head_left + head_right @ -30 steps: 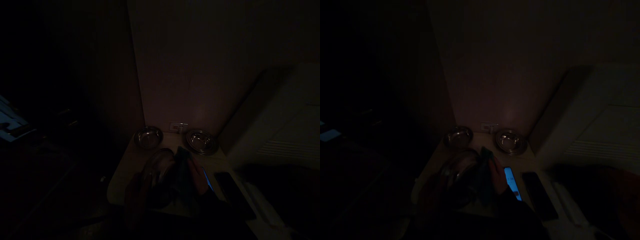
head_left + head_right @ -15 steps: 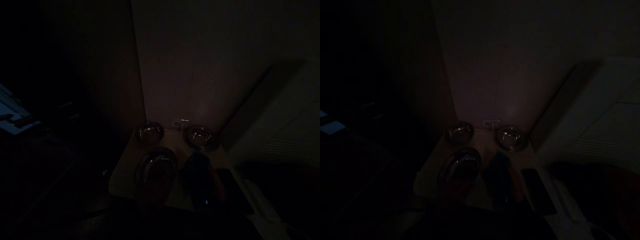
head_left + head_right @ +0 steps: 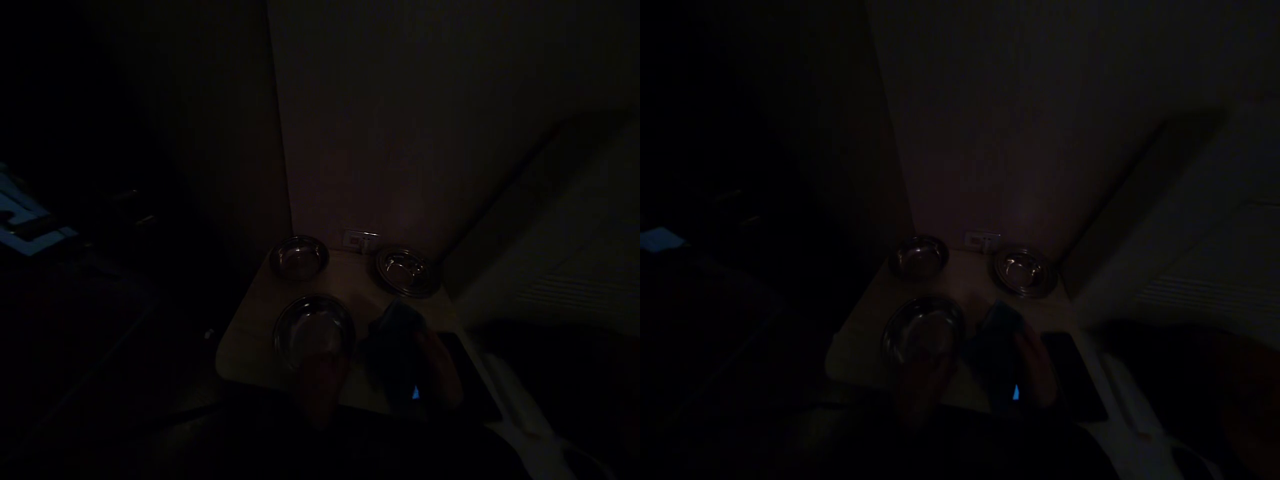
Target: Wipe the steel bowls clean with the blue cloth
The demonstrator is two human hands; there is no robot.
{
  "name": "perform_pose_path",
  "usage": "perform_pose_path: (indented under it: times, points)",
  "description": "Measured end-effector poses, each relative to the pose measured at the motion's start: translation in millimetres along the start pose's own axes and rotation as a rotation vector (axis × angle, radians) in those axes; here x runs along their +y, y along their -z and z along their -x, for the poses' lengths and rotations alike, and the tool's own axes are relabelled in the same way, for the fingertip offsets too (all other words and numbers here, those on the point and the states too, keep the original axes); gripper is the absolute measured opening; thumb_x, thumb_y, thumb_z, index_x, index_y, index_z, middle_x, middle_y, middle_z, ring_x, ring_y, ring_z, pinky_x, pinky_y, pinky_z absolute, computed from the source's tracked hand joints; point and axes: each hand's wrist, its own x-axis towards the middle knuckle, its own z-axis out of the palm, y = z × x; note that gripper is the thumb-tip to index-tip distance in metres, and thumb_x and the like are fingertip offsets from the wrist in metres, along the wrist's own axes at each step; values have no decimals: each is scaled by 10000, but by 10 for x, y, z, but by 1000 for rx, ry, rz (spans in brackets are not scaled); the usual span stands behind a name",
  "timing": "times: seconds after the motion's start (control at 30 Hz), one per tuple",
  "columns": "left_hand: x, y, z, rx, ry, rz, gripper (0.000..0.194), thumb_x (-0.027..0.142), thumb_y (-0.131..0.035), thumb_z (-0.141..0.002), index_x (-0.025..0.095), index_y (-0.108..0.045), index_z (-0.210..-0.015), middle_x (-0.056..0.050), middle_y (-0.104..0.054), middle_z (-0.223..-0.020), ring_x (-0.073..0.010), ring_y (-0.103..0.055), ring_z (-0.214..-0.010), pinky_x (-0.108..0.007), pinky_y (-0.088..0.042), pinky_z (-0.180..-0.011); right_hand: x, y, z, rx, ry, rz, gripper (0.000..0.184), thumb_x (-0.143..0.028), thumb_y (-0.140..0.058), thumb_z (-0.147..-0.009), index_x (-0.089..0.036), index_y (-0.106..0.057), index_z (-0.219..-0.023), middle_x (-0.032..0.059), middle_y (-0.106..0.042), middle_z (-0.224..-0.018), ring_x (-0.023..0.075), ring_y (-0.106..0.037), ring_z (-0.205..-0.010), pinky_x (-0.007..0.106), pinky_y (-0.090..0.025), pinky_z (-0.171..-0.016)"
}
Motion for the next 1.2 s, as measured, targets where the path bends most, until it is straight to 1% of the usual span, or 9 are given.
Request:
perform_pose_path:
  times: [0.13,0.2,0.3,0.4,0.5,0.67,0.87,1.1,1.2]
  points:
    - [-54,121,-1,-202,6,217,451,395,-682,-722,181,-658,-1118,-121,-697,-921,-300,-657,-839,-433,-535,-711,-249,-124,-16,139,-187,-338,427,-494,-550,-825,-279,-621,-1186,68,-668,-1145,315,-579,-1119,466,-480,-925]
    - [-110,229,-36,-193,80,388,469,356,-652,-731,179,-628,-1164,-138,-675,-1023,-322,-632,-947,-476,-519,-791,-354,-169,-32,165,-264,-519,373,-455,-616,-777,-277,-666,-1102,59,-687,-1103,308,-597,-1087,446,-483,-912]
    - [-200,424,-158,-125,405,764,357,260,-541,-798,189,-613,-1140,-120,-638,-1148,-265,-600,-1059,-431,-492,-895,-465,-209,-68,137,-293,-644,280,-428,-656,-733,-280,-707,-965,43,-716,-994,301,-624,-1026,432,-496,-874]
    - [-276,606,-312,-209,561,1171,435,346,-554,-817,192,-538,-1223,-113,-590,-1245,-243,-577,-1117,-395,-481,-927,-550,-272,-89,111,-297,-707,246,-428,-671,-715,-290,-710,-914,32,-722,-924,298,-639,-977,441,-507,-841]
    - [-325,738,-417,-347,486,1396,643,308,-687,-708,192,-470,-1302,-120,-542,-1324,-256,-533,-1192,-381,-461,-966,-639,-387,-94,71,-310,-761,247,-456,-664,-717,-286,-712,-889,34,-722,-858,296,-649,-922,443,-519,-801]
    - [-385,917,-512,-324,687,1356,305,366,-647,-709,155,-675,-927,-98,-713,-1015,-261,-657,-969,-378,-523,-849,-740,-568,-110,-24,-364,-870,279,-499,-647,-733,-259,-717,-857,40,-726,-861,294,-648,-922,427,-516,-798]
    - [-529,1138,-667,-195,782,1332,273,382,-669,-654,162,-683,-814,-63,-739,-856,-235,-685,-832,-318,-542,-743,-739,-621,-106,-161,-345,-772,412,-506,-717,-706,-268,-684,-1040,47,-702,-1075,282,-601,-1069,433,-452,-922]
    - [-655,1142,-688,-82,760,1419,513,399,-679,-679,183,-584,-1135,-87,-698,-1098,-242,-663,-987,-323,-537,-806,-862,-617,-165,-105,-352,-712,416,-466,-782,-639,-239,-689,-975,42,-731,-933,274,-650,-940,425,-485,-864]
    - [-694,1081,-646,-93,677,1454,533,326,-733,-629,184,-589,-1121,-94,-674,-1152,-256,-653,-1016,-343,-536,-834,-894,-605,-198,-95,-337,-728,419,-452,-776,-647,-246,-674,-997,38,-729,-936,264,-654,-938,415,-491,-862]
